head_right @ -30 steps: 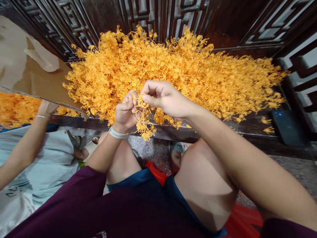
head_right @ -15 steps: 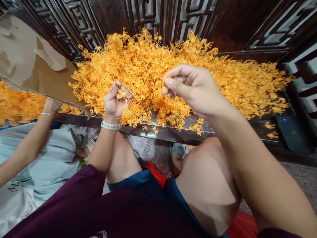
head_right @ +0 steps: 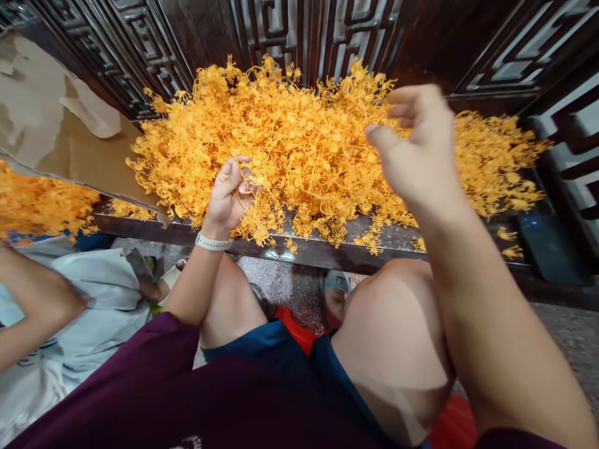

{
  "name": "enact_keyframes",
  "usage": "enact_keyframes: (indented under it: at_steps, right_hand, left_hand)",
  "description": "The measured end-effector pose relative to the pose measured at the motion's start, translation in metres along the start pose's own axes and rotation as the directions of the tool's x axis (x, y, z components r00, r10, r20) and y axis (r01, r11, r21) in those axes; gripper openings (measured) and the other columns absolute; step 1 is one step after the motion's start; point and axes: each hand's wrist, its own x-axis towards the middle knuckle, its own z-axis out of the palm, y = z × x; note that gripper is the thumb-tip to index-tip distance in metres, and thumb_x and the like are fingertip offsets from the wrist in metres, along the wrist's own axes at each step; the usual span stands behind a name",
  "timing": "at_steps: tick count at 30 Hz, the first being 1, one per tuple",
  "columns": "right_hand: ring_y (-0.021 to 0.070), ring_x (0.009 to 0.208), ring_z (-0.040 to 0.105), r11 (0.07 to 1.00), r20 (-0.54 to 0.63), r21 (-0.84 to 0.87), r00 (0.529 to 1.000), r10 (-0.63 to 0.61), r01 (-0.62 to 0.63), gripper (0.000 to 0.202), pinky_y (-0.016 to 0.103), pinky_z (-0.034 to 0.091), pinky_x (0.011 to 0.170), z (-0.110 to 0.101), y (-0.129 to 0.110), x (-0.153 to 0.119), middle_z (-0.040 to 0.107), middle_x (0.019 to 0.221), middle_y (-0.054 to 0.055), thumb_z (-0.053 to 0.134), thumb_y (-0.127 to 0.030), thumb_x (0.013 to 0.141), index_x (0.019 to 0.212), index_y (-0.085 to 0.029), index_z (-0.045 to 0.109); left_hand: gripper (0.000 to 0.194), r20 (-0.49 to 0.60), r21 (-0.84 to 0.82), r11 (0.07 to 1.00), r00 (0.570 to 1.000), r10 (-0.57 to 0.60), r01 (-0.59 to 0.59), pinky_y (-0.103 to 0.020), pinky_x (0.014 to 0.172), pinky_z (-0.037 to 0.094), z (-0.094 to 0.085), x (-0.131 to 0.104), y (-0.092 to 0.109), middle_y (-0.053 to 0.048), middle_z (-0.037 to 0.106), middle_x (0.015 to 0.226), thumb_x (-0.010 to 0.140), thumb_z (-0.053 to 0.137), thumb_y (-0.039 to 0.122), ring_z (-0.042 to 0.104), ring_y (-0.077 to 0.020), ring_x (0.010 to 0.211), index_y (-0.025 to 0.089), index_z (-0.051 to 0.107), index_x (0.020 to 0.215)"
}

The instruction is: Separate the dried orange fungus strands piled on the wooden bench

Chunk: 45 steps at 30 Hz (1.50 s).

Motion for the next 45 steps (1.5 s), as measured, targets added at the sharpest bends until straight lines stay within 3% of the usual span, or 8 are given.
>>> enact_keyframes:
  at_steps: [6, 18, 27, 31, 34, 40, 42, 45]
  right_hand:
    - [0.0098, 0.074, 0.053, 0.963, 0.607, 0.257, 0.788, -0.099, -0.076, 0.054, 0.027, 0.038, 0.067, 0.021, -0.065, -0.032, 0.063, 0.086, 0.007, 0.057, -0.063, 0.101, 0.096, -0.011, 0.067]
    - [0.0064, 0.065, 0.035, 0.928, 0.713, 0.36, 0.669, -0.208, -0.094, 0.055, 0.025, 0.027, 0.06, 0.031, -0.068, -0.037, 0.045, 0.071, 0.003, 0.065, -0.062, 0.096, 0.082, -0.01, 0.055]
    - [0.0058, 0.07, 0.036, 0.85, 0.828, 0.489, 0.411, -0.382, -0.197, 0.055, 0.021, 0.031, 0.063, 0.037, -0.076, -0.035, 0.044, 0.076, 0.003, 0.053, -0.06, 0.104, 0.083, -0.01, 0.052]
    - [0.0072, 0.076, 0.047, 0.77, 0.789, 0.591, 0.374, -0.488, -0.241, 0.056, 0.021, 0.039, 0.071, 0.027, -0.082, -0.032, 0.051, 0.081, 0.006, 0.052, -0.059, 0.105, 0.081, -0.009, 0.052]
    - [0.009, 0.082, 0.055, 0.73, 0.735, 0.649, 0.425, -0.529, -0.215, 0.045, 0.023, 0.045, 0.076, 0.007, -0.087, -0.028, 0.058, 0.087, 0.009, 0.052, -0.047, 0.107, 0.085, -0.009, 0.058]
    - [0.0106, 0.069, 0.053, 0.678, 0.381, 0.702, 0.919, -0.102, -0.216, 0.019, 0.029, 0.042, 0.066, -0.019, -0.062, -0.017, 0.053, 0.08, 0.005, 0.071, -0.028, 0.096, 0.108, -0.015, 0.063]
    - [0.0112, 0.074, 0.054, 0.725, 0.215, 0.644, 0.967, 0.134, -0.244, 0.04, 0.029, 0.042, 0.065, -0.019, -0.039, -0.009, 0.054, 0.09, 0.006, 0.082, -0.028, 0.085, 0.119, -0.019, 0.062]
    - [0.0129, 0.08, 0.056, 0.769, 0.061, 0.534, 0.923, 0.381, -0.352, 0.06, 0.028, 0.041, 0.061, -0.017, -0.006, 0.002, 0.059, 0.103, 0.007, 0.088, -0.024, 0.071, 0.124, -0.022, 0.061]
  left_hand:
    - [0.017, 0.005, 0.139, 0.987, 0.996, 0.084, -0.084, -0.019, 0.069, 0.047, 0.017, -0.007, -0.01, 0.0, 0.054, 0.073, 0.093, 0.073, 0.039, 0.055, -0.0056, 0.065, 0.025, 0.075, 0.103]
    - [0.033, 0.22, 0.608, 0.766, 0.971, 0.092, -0.21, -0.022, 0.065, 0.041, 0.013, -0.01, -0.009, -0.003, 0.065, 0.076, 0.099, 0.061, 0.048, 0.053, -0.007, 0.063, 0.023, 0.081, 0.106]
    - [0.045, 0.48, 0.477, 0.865, 0.871, -0.109, -0.155, -0.025, 0.065, 0.042, 0.009, -0.019, 0.001, -0.005, 0.066, 0.068, 0.097, 0.062, 0.054, 0.059, -0.009, 0.067, 0.018, 0.071, 0.071]
    - [0.068, 0.388, 0.247, 0.968, 0.92, -0.05, -0.051, -0.026, 0.061, 0.042, 0.012, -0.017, 0.003, -0.002, 0.039, 0.045, 0.086, 0.07, 0.066, 0.044, -0.0064, 0.051, 0.014, 0.049, 0.048]
    - [0.082, 0.084, 0.035, 0.999, 0.997, -0.002, -0.001, -0.025, 0.062, 0.046, 0.009, -0.01, 0.013, 0.001, 0.016, 0.046, 0.088, 0.063, 0.072, 0.033, -0.0061, 0.048, 0.012, 0.029, 0.044]
    - [0.067, -0.203, -0.122, 0.99, 0.975, -0.092, 0.068, -0.02, 0.05, 0.036, 0.0, 0.006, 0.028, 0.001, 0.016, 0.056, 0.106, 0.033, 0.061, 0.028, -0.0073, 0.048, 0.015, 0.049, 0.059]
    - [0.064, -0.183, -0.151, 0.984, 0.975, -0.124, 0.096, -0.02, 0.05, 0.036, -0.001, 0.008, 0.026, 0.001, 0.019, 0.057, 0.108, 0.03, 0.057, 0.027, -0.0075, 0.048, 0.016, 0.054, 0.065]
    - [0.062, -0.171, -0.16, 0.979, 0.973, -0.157, 0.13, -0.021, 0.05, 0.039, 0.003, 0.006, 0.02, 0.0, 0.027, 0.058, 0.107, 0.03, 0.059, 0.031, -0.0078, 0.049, 0.017, 0.058, 0.07]
